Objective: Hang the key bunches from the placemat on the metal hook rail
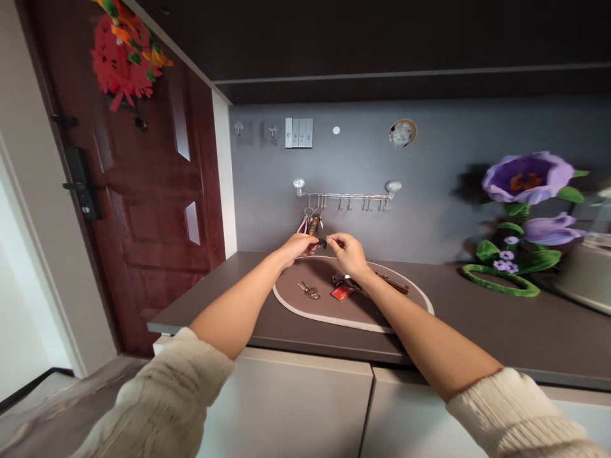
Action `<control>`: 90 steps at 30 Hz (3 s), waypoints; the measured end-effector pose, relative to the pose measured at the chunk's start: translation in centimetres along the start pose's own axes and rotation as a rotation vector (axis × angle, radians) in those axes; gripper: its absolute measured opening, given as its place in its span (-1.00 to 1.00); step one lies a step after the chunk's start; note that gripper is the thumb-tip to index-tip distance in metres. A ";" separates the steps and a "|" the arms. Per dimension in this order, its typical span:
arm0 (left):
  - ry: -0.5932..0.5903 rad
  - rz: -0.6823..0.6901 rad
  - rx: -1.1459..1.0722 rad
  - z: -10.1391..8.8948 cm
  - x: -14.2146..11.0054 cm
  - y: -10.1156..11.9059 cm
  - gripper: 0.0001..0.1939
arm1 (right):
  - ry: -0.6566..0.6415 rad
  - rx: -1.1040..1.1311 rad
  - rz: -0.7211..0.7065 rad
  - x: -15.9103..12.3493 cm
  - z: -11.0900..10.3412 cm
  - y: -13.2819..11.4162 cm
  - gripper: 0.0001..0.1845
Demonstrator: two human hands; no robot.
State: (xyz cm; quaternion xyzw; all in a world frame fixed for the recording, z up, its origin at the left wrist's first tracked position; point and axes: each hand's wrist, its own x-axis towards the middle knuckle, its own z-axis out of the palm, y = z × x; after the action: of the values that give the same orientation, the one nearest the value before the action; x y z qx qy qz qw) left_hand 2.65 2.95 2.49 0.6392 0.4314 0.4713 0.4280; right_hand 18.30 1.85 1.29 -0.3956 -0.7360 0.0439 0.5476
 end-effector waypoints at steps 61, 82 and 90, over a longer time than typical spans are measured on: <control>0.291 0.049 0.683 -1.4 0.5 0.4 -0.82 | 0.258 0.525 0.766 10.7 4.2 -0.8 -0.87; -0.115 0.051 0.187 -2.2 -3.0 -0.6 -0.85 | -0.021 0.313 0.398 2.7 0.4 -1.1 -0.89; -0.298 0.155 0.341 -2.3 -4.7 -2.3 -0.77 | -0.118 0.076 0.220 -1.7 -0.3 -1.0 -0.83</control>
State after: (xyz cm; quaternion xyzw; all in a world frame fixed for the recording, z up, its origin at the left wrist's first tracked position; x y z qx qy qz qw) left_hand -0.76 -0.60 -0.41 0.7959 0.3864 0.3235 0.3356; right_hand 18.18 -0.02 0.59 -0.4495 -0.7168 0.1548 0.5100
